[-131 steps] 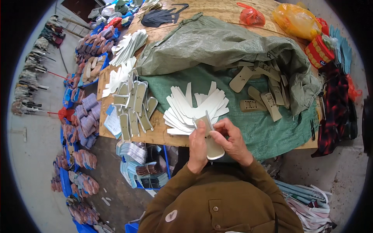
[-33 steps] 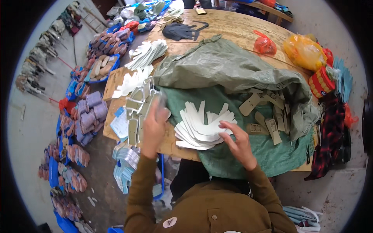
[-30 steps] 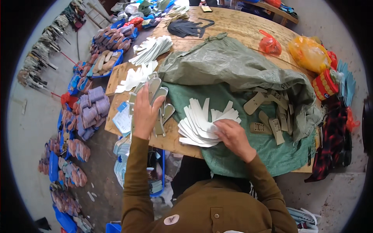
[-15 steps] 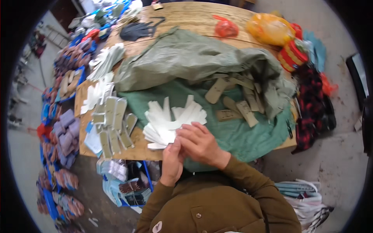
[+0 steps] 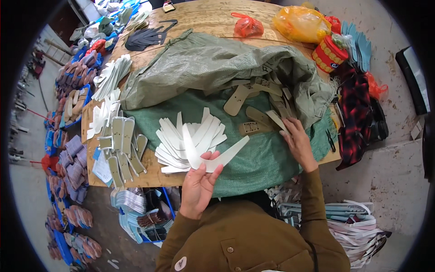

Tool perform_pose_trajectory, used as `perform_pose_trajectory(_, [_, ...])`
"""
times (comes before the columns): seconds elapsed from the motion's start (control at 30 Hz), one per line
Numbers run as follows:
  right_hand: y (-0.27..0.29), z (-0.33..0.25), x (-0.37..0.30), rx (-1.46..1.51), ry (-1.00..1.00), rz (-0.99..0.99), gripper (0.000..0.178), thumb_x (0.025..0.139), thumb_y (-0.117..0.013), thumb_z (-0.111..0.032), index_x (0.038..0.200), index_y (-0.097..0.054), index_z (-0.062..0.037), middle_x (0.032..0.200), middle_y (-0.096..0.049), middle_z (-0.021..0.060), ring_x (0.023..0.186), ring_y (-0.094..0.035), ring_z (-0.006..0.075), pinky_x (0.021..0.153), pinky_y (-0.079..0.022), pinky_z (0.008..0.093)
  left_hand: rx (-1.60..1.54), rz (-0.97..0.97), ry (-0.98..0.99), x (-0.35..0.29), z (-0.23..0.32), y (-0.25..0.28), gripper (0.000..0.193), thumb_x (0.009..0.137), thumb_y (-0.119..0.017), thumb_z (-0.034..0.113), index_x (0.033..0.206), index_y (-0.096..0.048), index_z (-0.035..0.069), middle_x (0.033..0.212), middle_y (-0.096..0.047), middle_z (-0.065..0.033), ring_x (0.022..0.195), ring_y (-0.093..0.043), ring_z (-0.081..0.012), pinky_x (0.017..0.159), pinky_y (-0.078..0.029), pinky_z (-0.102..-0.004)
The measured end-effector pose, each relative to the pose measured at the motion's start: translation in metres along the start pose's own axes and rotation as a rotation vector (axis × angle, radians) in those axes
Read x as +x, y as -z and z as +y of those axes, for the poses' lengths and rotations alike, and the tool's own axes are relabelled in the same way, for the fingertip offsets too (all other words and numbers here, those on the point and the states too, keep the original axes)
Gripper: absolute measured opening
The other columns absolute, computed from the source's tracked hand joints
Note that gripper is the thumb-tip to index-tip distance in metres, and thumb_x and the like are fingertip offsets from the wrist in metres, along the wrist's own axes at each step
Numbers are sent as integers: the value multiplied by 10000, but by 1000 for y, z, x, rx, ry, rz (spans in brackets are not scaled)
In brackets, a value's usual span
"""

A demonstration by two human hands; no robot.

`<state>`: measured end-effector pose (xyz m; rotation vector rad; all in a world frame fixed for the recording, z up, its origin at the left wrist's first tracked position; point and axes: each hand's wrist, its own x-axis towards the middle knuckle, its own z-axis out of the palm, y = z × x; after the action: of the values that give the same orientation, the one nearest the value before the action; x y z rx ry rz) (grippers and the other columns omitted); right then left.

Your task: The person assembles white gloves by inserting a beige fabric piece into the glove opening and folding the edges over. They handle the gloves one at a time, placing the finished units into a red plastic bag. The person also moves a yellow plastic bag and a green sack on the table to access materials.

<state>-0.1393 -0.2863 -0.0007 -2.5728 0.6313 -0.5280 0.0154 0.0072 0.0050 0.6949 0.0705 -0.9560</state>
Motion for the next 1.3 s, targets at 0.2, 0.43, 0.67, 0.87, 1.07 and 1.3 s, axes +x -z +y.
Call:
perform_pose_trajectory(0.2, [23,7,2,458,-164,252,189,955,-573,-100,1089,-632,21,1077,-615,113,787,-604,200,718,-499,321,-290,-29,78,-4,-3,-1,354,1032,-442,166,1310,-447,-52,1399,-473,-231,1312,-475,-316,1125,-422,-424])
perform_pose_trajectory(0.43, [17,-46,-19,152,5,-51,213,799,-665,-5,921,-490,-6,782,-529,187,719,-546,390,636,-443,411,-332,-11,44,2,7,-9,363,1041,-442,269,1273,-484,-7,1429,-449,-222,1362,-419,-324,1129,-404,-477])
perform_pose_trajectory(0.67, [-27,-31,-17,608,-194,20,159,838,-654,-96,916,-568,13,842,-530,135,781,-572,291,690,-444,366,-278,-215,-431,69,154,-21,341,1051,-413,249,1278,-478,3,1408,-465,-243,1315,-467,-330,1123,-410,-461])
perform_pose_trajectory(0.87, [-45,-19,-38,569,-103,143,242,830,-679,-88,1055,-645,-7,960,-607,133,835,-598,310,769,-473,368,-308,-225,-341,61,128,-16,361,1057,-386,249,1310,-464,4,1434,-429,-266,1353,-417,-362,1149,-370,-485])
perform_pose_trajectory(1.07, [-34,-27,-34,355,-49,102,238,864,-673,-76,1086,-624,-4,1007,-652,161,929,-629,336,847,-490,375,-452,-171,-120,28,63,-1,376,1053,-385,252,1330,-461,9,1475,-377,-269,1403,-348,-367,1182,-318,-501])
perform_pose_trajectory(1.3, [-11,-126,3,1209,-233,-42,289,892,-655,-10,1161,-552,5,1063,-656,77,963,-634,163,845,-514,305,-313,-105,14,5,15,-31,481,1068,-343,318,1471,-308,59,1486,-388,-213,1367,-417,-308,1145,-375,-449])
